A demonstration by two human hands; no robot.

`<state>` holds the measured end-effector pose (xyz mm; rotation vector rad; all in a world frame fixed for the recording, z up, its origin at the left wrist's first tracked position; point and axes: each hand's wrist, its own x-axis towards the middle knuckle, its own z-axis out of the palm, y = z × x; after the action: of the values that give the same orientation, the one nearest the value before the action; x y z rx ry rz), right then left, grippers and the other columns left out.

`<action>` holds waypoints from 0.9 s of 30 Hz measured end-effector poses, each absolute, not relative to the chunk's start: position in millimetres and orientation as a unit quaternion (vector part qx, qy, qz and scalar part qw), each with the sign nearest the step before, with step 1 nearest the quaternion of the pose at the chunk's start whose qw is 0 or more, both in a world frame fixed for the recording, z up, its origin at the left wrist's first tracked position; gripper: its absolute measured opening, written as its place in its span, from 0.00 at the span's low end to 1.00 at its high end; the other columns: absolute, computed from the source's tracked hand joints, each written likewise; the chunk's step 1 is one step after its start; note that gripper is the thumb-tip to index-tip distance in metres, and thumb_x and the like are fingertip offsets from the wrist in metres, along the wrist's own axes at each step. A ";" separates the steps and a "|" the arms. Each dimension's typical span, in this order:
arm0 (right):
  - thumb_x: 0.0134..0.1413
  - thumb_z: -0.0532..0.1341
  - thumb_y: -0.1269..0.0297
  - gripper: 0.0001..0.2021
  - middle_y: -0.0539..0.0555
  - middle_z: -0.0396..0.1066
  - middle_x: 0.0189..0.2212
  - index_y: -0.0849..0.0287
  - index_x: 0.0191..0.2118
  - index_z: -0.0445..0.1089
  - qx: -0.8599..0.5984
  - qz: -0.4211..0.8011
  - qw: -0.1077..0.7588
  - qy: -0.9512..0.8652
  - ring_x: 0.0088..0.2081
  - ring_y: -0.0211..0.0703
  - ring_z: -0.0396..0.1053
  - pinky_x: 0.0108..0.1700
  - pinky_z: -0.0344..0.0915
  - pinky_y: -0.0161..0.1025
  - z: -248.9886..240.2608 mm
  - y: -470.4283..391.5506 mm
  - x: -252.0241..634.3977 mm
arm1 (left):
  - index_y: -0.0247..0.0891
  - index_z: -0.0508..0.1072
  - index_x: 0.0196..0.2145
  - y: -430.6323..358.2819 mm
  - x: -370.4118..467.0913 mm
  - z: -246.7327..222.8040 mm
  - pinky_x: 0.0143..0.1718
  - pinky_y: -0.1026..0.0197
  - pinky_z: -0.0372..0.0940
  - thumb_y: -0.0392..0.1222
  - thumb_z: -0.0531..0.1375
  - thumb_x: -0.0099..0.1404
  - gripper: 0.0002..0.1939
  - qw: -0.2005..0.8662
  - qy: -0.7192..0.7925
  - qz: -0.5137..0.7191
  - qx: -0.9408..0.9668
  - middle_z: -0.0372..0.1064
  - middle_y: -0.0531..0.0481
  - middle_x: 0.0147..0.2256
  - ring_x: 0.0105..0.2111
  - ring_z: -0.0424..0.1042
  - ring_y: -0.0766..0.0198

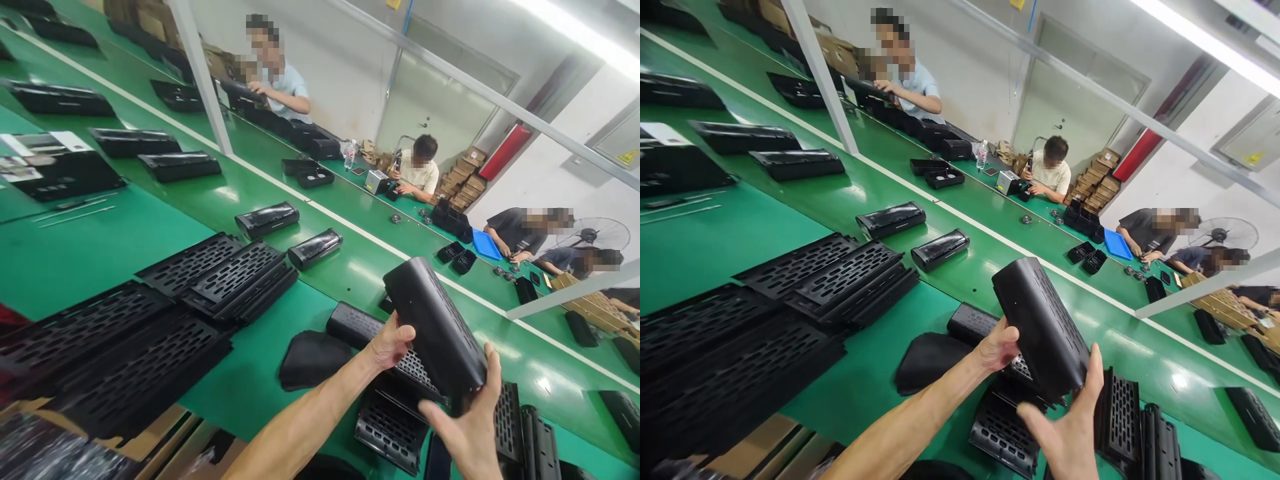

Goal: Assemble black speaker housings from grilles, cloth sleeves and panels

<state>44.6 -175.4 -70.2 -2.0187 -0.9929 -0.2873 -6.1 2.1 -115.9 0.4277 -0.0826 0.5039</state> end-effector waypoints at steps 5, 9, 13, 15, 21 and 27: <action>0.50 0.74 0.57 0.41 0.63 0.56 0.66 0.48 0.65 0.55 -0.751 -0.213 0.456 -0.427 0.66 0.66 0.58 0.65 0.52 0.72 -73.7 -156.4 42.3 | 0.38 0.76 0.54 2.5 -3.0 -105.2 0.58 0.41 0.68 0.52 0.79 0.44 0.41 0.938 -0.035 0.243 0.243 0.80 0.40 0.47 0.52 0.76 0.39; 0.50 0.74 0.58 0.39 0.61 0.55 0.66 0.47 0.64 0.54 -0.754 -0.191 0.459 -0.429 0.67 0.66 0.56 0.66 0.51 0.72 -56.5 -165.2 47.6 | 0.35 0.78 0.50 10.3 -2.7 -99.1 0.58 0.38 0.67 0.50 0.79 0.43 0.37 0.933 -0.060 0.207 0.287 0.81 0.39 0.45 0.53 0.75 0.35; 0.53 0.71 0.53 0.39 0.62 0.47 0.71 0.45 0.65 0.51 -0.767 -0.131 0.464 -0.424 0.71 0.68 0.50 0.65 0.50 0.72 -53.1 -170.6 48.8 | 0.36 0.79 0.49 16.8 -0.5 -94.6 0.59 0.39 0.66 0.51 0.78 0.43 0.36 0.925 -0.068 0.211 0.309 0.81 0.40 0.45 0.54 0.75 0.35; 0.54 0.70 0.54 0.37 0.62 0.47 0.72 0.45 0.64 0.52 -0.763 -0.131 0.477 -0.417 0.71 0.68 0.49 0.65 0.50 0.72 -53.2 -166.1 47.0 | 0.37 0.78 0.51 17.5 1.6 -93.6 0.60 0.39 0.65 0.52 0.77 0.43 0.37 0.921 -0.071 0.218 0.314 0.80 0.40 0.47 0.55 0.74 0.36; 0.52 0.72 0.55 0.32 0.61 0.57 0.66 0.47 0.58 0.57 -0.742 -0.199 0.482 -0.421 0.66 0.64 0.59 0.64 0.54 0.70 -46.2 -160.0 45.5 | 0.36 0.79 0.51 31.2 0.6 -89.1 0.61 0.38 0.64 0.56 0.77 0.44 0.38 0.908 -0.109 0.182 0.361 0.80 0.38 0.48 0.57 0.72 0.34; 0.51 0.72 0.50 0.35 0.63 0.59 0.67 0.48 0.61 0.59 -0.769 -0.103 0.492 -0.396 0.68 0.69 0.56 0.66 0.53 0.70 -35.9 -194.2 60.2 | 0.49 0.64 0.68 94.9 -21.3 -60.1 0.68 0.41 0.54 0.51 0.80 0.42 0.58 0.809 -0.110 0.243 0.524 0.57 0.42 0.70 0.69 0.55 0.37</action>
<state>60.2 -194.2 -35.9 -1.8654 -0.9608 -0.2512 -21.3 94.9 -60.1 1.1213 -0.2349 0.5199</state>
